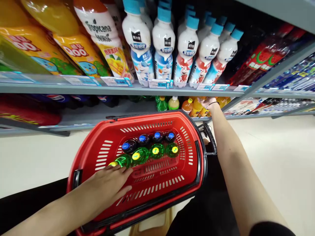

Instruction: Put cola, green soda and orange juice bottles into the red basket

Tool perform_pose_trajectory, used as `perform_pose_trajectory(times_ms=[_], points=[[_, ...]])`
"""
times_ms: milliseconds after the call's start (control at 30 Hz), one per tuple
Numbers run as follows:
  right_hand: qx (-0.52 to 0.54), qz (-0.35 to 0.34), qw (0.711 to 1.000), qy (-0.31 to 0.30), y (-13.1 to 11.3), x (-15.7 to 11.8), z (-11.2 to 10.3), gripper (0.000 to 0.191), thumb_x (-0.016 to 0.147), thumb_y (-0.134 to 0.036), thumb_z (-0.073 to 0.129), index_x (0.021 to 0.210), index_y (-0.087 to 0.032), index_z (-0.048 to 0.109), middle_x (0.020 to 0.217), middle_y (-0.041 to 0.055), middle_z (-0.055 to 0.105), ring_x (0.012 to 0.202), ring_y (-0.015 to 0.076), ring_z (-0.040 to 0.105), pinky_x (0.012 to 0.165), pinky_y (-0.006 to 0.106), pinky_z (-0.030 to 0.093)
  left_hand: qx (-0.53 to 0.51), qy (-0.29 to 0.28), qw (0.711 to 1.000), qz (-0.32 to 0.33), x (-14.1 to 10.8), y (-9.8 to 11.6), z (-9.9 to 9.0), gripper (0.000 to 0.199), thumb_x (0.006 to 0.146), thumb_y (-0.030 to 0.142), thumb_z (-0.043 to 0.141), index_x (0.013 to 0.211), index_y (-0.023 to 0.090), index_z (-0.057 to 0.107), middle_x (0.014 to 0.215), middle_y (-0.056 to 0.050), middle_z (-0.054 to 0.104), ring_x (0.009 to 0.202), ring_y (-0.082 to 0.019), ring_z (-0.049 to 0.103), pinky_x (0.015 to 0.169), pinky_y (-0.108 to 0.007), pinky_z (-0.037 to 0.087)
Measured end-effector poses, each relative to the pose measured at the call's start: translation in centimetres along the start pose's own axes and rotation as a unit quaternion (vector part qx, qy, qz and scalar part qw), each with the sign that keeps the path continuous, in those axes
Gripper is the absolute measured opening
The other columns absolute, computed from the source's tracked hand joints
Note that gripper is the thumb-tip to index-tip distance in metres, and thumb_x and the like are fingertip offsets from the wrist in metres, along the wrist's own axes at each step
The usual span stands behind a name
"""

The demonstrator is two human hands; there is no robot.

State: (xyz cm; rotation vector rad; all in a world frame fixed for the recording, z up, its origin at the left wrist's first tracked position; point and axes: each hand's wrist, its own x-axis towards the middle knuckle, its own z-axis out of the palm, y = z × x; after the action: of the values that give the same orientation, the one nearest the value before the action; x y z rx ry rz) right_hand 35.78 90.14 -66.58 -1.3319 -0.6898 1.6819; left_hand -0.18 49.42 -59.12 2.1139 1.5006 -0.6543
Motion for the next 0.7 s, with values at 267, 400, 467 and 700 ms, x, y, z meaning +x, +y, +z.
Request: perform_pose_trajectory(times_ms=[267, 400, 467, 700], points=[[-0.053, 0.073, 0.995, 0.053, 1.6, -1.8, -1.3, 0.040, 0.105, -0.061, 0.049, 0.092, -0.023, 0.047, 0.065, 0.0017, 0.057, 0.048, 0.0112, 0.048, 0.037, 0.016, 0.032, -0.021, -0.105, 0.994, -0.007, -0.2, 0.9, -4.4, 0.053, 0.110, 0.027, 0.045, 0.157, 0.007, 0.057, 0.146, -0.024, 0.068, 0.141, -0.039, 0.063, 0.123, -0.055, 0.048], [-0.065, 0.068, 0.994, 0.057, 2.2, -3.5, -2.2, 0.045, 0.106, -0.063, 0.047, 0.085, -0.023, 0.044, 0.054, -0.0072, 0.039, 0.038, 0.0054, 0.021, 0.033, 0.015, 0.013, -0.017, -0.103, 0.994, -0.001, -0.2, 1.2, -4.5, 0.054, 0.111, 0.027, 0.043, 0.159, 0.006, 0.055, 0.150, -0.024, 0.065, 0.145, -0.040, 0.060, 0.125, -0.056, 0.045], [-0.061, 0.064, 0.994, 0.060, 2.1, -4.4, -2.6, 0.044, 0.108, -0.060, 0.043, 0.083, -0.023, 0.043, 0.052, -0.0093, 0.033, 0.037, 0.0052, 0.016, 0.033, 0.015, 0.011, -0.020, -0.100, 0.995, -0.001, -0.2, 1.3, -4.1, 0.054, 0.111, 0.028, 0.044, 0.159, 0.006, 0.055, 0.150, -0.024, 0.065, 0.144, -0.039, 0.060, 0.125, -0.055, 0.045], [-0.051, 0.054, 0.996, 0.057, -1.7, -8.4, -3.5, 0.046, 0.112, -0.037, 0.017, 0.080, -0.022, 0.045, 0.051, -0.0081, 0.027, 0.037, 0.0060, 0.012, 0.034, 0.016, 0.009, -0.031, -0.070, 0.997, 0.011, -0.2, 1.0, -3.6, 0.055, 0.109, 0.030, 0.051, 0.157, 0.005, 0.057, 0.148, -0.026, 0.066, 0.142, -0.041, 0.062, 0.122, -0.058, 0.047]])
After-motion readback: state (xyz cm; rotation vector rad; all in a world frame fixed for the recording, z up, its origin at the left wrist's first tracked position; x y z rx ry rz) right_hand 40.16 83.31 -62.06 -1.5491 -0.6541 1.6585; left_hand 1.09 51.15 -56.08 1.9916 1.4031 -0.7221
